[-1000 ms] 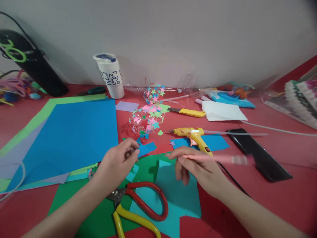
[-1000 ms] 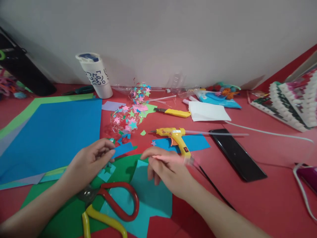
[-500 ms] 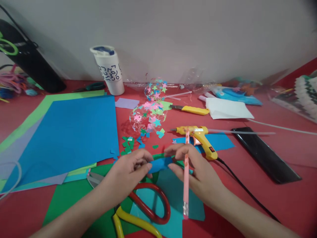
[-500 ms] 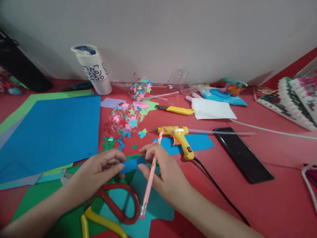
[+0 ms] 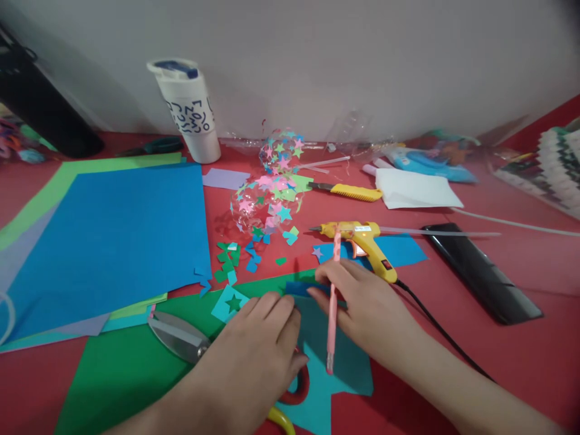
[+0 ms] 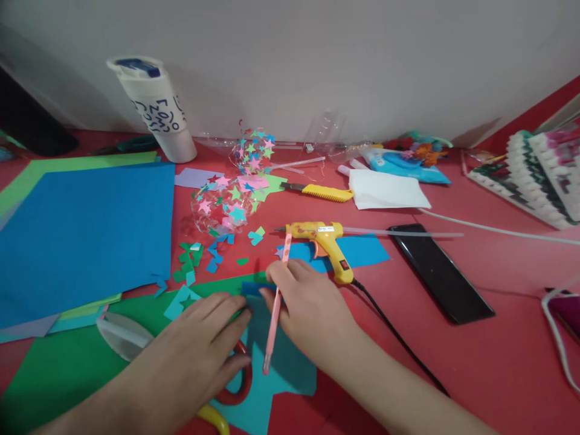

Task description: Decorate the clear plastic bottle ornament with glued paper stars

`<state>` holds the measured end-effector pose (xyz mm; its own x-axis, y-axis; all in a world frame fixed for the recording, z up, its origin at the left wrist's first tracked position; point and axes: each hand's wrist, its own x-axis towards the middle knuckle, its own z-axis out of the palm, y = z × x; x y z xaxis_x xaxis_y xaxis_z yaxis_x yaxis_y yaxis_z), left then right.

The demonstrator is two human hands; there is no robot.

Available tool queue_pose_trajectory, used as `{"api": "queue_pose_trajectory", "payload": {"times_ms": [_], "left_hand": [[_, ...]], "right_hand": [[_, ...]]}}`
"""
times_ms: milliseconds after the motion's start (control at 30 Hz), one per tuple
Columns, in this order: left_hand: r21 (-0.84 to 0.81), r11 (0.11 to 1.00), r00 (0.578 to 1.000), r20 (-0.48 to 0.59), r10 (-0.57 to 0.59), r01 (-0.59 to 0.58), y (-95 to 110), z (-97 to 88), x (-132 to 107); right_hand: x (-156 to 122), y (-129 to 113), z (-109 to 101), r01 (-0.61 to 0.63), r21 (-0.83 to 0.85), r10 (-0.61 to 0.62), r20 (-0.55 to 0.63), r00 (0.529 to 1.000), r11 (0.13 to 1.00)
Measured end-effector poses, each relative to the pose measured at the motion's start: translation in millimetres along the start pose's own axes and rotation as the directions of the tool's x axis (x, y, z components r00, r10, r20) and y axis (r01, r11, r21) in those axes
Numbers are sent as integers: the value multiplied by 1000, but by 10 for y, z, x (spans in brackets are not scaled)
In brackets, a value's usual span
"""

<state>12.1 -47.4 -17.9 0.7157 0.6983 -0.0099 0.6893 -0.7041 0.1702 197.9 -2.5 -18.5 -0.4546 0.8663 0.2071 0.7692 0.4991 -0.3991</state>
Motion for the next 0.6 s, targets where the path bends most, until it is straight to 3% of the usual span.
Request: {"api": "queue_pose_trajectory", "payload": {"times_ms": [100,200,267,400,500,600], "left_hand": [[74,997,998,-62,9,-4,69,25,-2],[121,993,990,-138,15,2,110,30,-12],[155,988,985,-167,35,-9,142,44,-11],[223,974,989,-127,69,-39,229,70,9],[235,972,996,-91,17,5,287,71,22],[231,972,991,-131,-4,34,321,91,23]], "right_hand": [[25,-4,-124,1,80,5,-73,997,997],[21,-7,-179,4,219,-12,36,999,976],[1,-18,-149,108,158,-127,115,985,982],[-50,-46,-88,348,20,-344,224,912,937],[-93,-48,-155,355,26,-347,291,892,934],[-139,-35,-246,317,41,-310,357,881,947]]}}
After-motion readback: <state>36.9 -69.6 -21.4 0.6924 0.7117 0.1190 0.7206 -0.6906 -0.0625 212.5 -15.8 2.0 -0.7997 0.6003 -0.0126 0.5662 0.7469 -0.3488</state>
